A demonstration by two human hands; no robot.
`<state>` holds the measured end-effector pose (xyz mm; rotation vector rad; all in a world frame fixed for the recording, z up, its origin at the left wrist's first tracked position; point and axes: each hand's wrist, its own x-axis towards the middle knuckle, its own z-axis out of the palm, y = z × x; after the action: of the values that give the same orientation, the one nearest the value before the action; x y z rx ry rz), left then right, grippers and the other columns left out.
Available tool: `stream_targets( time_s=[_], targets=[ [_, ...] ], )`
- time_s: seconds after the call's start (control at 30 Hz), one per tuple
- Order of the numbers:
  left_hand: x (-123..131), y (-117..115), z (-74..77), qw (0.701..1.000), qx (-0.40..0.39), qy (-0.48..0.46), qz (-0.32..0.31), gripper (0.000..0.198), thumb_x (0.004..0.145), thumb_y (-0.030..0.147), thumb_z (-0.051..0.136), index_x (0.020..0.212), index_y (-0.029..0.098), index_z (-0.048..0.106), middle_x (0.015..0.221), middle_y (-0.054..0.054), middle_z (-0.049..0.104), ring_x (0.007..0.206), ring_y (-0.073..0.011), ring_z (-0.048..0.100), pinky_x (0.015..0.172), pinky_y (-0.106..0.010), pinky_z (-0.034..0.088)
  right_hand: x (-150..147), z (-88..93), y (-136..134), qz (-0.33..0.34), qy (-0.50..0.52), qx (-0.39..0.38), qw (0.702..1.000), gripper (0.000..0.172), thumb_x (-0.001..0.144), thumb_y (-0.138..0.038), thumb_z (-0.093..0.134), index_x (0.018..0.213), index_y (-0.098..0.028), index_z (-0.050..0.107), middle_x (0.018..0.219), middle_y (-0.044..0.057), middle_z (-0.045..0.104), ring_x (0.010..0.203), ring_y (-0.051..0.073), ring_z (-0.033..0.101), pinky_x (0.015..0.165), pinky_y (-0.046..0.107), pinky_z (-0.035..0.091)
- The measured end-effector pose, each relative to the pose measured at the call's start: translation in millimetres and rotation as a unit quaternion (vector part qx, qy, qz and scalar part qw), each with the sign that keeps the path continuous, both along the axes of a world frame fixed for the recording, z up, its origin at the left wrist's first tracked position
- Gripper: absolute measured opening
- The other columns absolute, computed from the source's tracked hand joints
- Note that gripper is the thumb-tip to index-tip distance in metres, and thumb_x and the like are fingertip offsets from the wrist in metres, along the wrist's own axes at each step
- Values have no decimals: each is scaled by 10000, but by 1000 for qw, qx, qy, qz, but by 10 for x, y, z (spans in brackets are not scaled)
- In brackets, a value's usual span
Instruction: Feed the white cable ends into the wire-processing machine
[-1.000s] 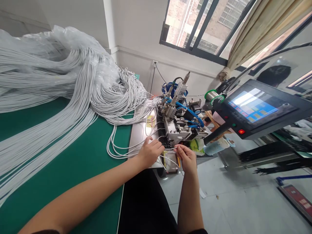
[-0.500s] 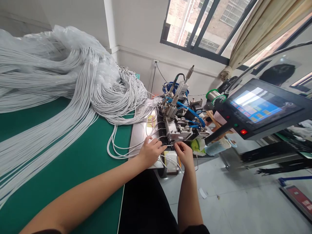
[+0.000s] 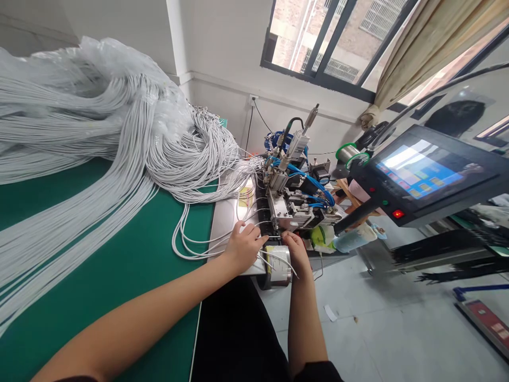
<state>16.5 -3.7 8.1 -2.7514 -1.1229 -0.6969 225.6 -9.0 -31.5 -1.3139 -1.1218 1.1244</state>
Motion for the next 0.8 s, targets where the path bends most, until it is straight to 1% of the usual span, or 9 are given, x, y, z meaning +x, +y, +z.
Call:
stream_targets(
  time_s=[0.17, 0.3, 0.4, 0.47, 0.6, 0.67, 0.73, 0.77, 0.8],
  targets=[
    [-9, -10, 16, 1000, -2, -7, 3, 380, 730, 144, 574, 1094, 228, 642, 956, -63, 626, 967, -234, 514, 934, -446, 244, -46, 28, -105, -21, -5, -3, 1000, 334, 769, -476, 599, 655, -190, 469, 573, -45, 390, 504, 102, 333, 467, 220, 287],
    [-8, -8, 14, 1000, -9, -6, 9, 393, 715, 138, 570, 1100, 194, 629, 1012, -75, 636, 1005, -241, 519, 952, -452, 251, -35, 99, -230, -72, -89, 26, 993, 399, 785, -549, 601, 655, -183, 511, 584, -24, 444, 538, 123, 390, 490, 231, 319],
    [-6, -2, 11, 999, -17, -12, 33, 427, 715, 158, 576, 1140, 170, 601, 1137, -104, 616, 1078, -260, 504, 976, -465, 247, -12, 179, -348, -84, -124, 63, 987, 384, 816, -528, 594, 659, -184, 529, 584, -28, 454, 541, 124, 410, 511, 236, 335],
    [-10, -1, 13, 999, -15, -24, 35, 449, 731, 158, 562, 1179, 177, 579, 1224, -109, 584, 1132, -263, 487, 993, -464, 242, -2, 259, -449, -57, -134, 77, 986, 331, 838, -486, 597, 714, -181, 573, 610, -20, 492, 555, 128, 441, 524, 237, 348],
    [-29, -3, 8, 998, 9, -54, -27, 426, 800, 136, 492, 1214, 211, 564, 1241, -79, 584, 1120, -227, 517, 999, -437, 257, -15, 487, -673, 43, -181, 82, 979, 222, 850, -401, 625, 907, -189, 658, 723, 16, 594, 595, 143, 502, 536, 243, 379],
    [-37, 2, -5, 996, 22, -67, -47, 396, 831, 131, 461, 1201, 211, 577, 1206, -80, 600, 1052, -212, 557, 970, -418, 295, -40, 607, -763, 126, -205, 89, 967, 240, 851, -360, 638, 1041, -217, 668, 802, 30, 630, 620, 147, 526, 552, 247, 398],
    [-44, 12, -22, 995, 33, -77, -60, 380, 847, 123, 440, 1186, 205, 591, 1169, -85, 612, 1002, -202, 580, 927, -391, 345, -67, 694, -822, 202, -214, 101, 950, 313, 846, -330, 653, 1149, -252, 648, 852, 37, 652, 662, 160, 555, 586, 258, 425],
    [-46, 17, -30, 994, 40, -79, -71, 374, 852, 122, 434, 1180, 202, 595, 1152, -88, 614, 995, -200, 585, 904, -374, 370, -76, 716, -838, 222, -213, 110, 945, 326, 842, -319, 660, 1162, -262, 647, 860, 40, 659, 693, 170, 571, 616, 269, 441],
    [-49, 20, -37, 992, 48, -79, -87, 369, 860, 122, 426, 1179, 198, 595, 1131, -89, 617, 988, -195, 589, 875, -353, 397, -80, 722, -847, 221, -209, 122, 945, 302, 838, -315, 664, 1136, -263, 665, 856, 44, 664, 725, 183, 584, 646, 282, 453]
  ],
)
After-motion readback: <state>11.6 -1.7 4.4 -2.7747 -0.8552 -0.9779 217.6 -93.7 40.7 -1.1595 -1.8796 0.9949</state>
